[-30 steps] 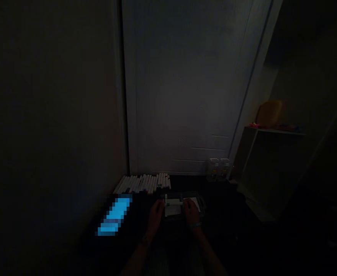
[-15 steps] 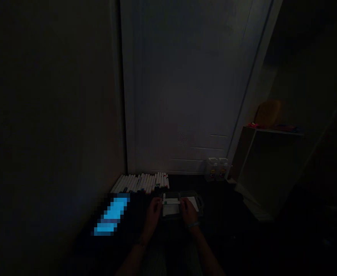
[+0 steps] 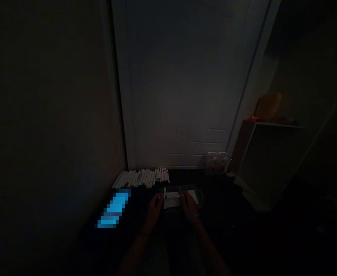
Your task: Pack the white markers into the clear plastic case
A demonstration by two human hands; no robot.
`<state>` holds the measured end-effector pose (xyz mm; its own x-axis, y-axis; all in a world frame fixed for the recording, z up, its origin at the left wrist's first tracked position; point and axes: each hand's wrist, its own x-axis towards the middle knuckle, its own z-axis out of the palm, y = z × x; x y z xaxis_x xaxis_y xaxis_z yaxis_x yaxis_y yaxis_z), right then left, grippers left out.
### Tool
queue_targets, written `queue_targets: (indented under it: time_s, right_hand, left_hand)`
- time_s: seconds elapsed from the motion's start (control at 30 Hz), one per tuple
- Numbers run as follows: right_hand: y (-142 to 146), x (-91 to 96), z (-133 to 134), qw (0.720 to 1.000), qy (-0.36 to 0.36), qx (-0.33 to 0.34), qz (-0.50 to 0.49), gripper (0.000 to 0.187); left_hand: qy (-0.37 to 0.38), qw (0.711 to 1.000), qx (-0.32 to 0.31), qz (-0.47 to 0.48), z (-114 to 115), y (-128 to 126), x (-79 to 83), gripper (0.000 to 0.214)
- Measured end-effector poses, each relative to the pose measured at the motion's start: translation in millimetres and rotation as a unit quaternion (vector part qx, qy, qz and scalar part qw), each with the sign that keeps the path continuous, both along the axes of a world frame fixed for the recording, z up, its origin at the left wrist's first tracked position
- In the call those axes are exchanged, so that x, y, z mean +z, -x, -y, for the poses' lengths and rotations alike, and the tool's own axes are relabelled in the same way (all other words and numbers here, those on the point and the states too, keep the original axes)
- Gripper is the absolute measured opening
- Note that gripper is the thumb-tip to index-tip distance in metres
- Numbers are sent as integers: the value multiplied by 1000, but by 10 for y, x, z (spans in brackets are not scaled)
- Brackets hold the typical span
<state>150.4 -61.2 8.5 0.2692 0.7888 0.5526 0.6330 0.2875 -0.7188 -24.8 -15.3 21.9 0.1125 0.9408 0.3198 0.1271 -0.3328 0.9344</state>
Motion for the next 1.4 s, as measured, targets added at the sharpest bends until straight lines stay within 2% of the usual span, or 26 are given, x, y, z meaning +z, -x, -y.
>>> queue_targets:
  time_s: [0.53, 0.9, 1.23, 1.4]
  right_hand:
    - [-24, -72, -60, 1000, 2, -5, -16, 28]
    - [-8, -25, -39, 1000, 27, -8, -11, 30]
    - [-9, -3, -16, 1000, 20, 10, -3, 30]
    - [-12, -11, -26, 999, 34, -3, -1, 30]
  left_hand:
    - [-7, 1000, -28, -7, -50, 15, -74, 35]
    - [2, 1000, -26, -9, -104, 2, -118, 39]
    - [-3, 1000, -28, 3, -112, 7, -113, 35]
    - [-7, 1000, -27, -3, -102, 7, -102, 36]
